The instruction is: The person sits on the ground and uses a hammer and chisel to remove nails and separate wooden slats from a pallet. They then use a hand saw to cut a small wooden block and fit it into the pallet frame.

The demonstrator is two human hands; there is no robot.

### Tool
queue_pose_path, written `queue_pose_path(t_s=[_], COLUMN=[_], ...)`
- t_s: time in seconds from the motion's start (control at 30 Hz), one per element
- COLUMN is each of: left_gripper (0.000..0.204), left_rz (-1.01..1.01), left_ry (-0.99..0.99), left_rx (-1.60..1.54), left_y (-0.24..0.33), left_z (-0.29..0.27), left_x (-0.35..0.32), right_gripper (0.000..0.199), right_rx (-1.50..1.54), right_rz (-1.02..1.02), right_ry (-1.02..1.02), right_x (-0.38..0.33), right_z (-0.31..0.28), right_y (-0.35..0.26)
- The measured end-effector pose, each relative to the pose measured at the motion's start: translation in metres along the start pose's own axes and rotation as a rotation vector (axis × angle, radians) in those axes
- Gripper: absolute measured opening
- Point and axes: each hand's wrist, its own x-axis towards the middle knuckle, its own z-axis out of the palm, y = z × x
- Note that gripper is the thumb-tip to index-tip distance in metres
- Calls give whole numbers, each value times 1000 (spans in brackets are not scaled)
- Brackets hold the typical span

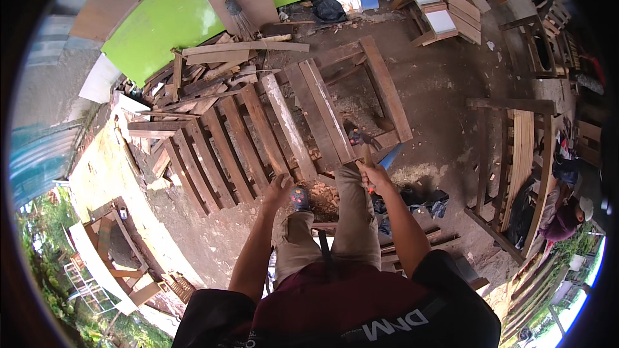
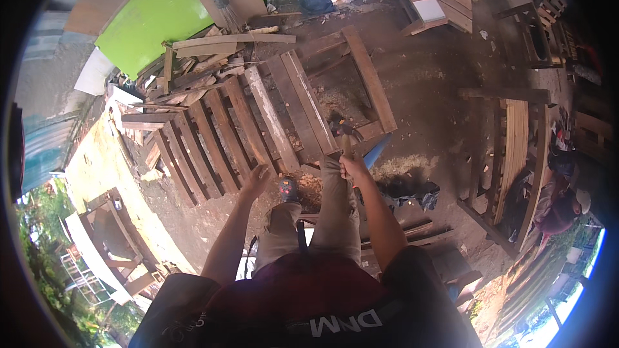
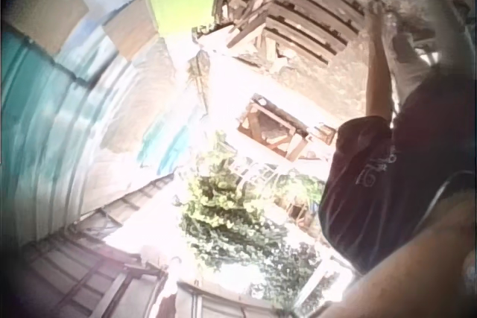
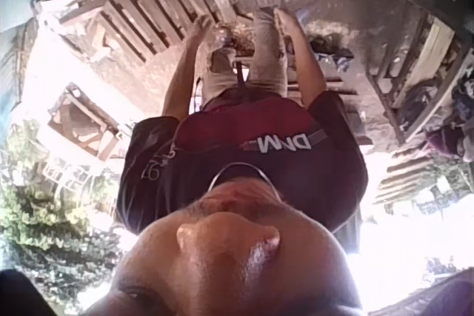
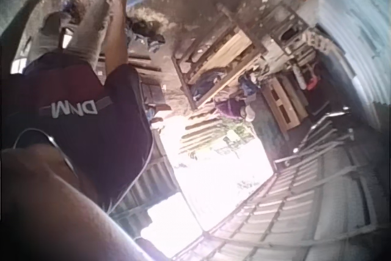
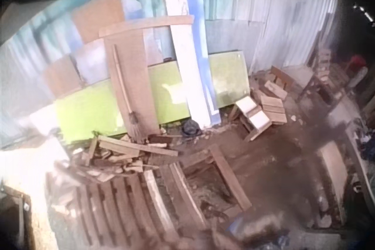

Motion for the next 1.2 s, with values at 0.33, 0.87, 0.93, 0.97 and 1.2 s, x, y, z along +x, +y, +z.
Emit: queue_pose_path(t_s=[0.33,0.87,0.93,0.97,1.2], left_gripper=[100,114,113,113,115], left_rz=[-194,-265,-274,-279,-277], left_ry=[221,199,192,186,216], left_rx=[-36,-263,-238,-230,-470], left_y=[120,131,133,133,124], left_z=[101,106,107,108,103], left_x=[231,244,243,243,245], right_gripper=[10,16,13,18,6], right_rx=[-424,-380,-207,-260,-554], right_rz=[137,313,393,356,379], right_ry=[-232,-272,-65,-112,-470], right_x=[218,221,242,249,202], right_z=[-40,-33,-15,-12,-33], right_y=[-124,-110,-97,-98,-129])
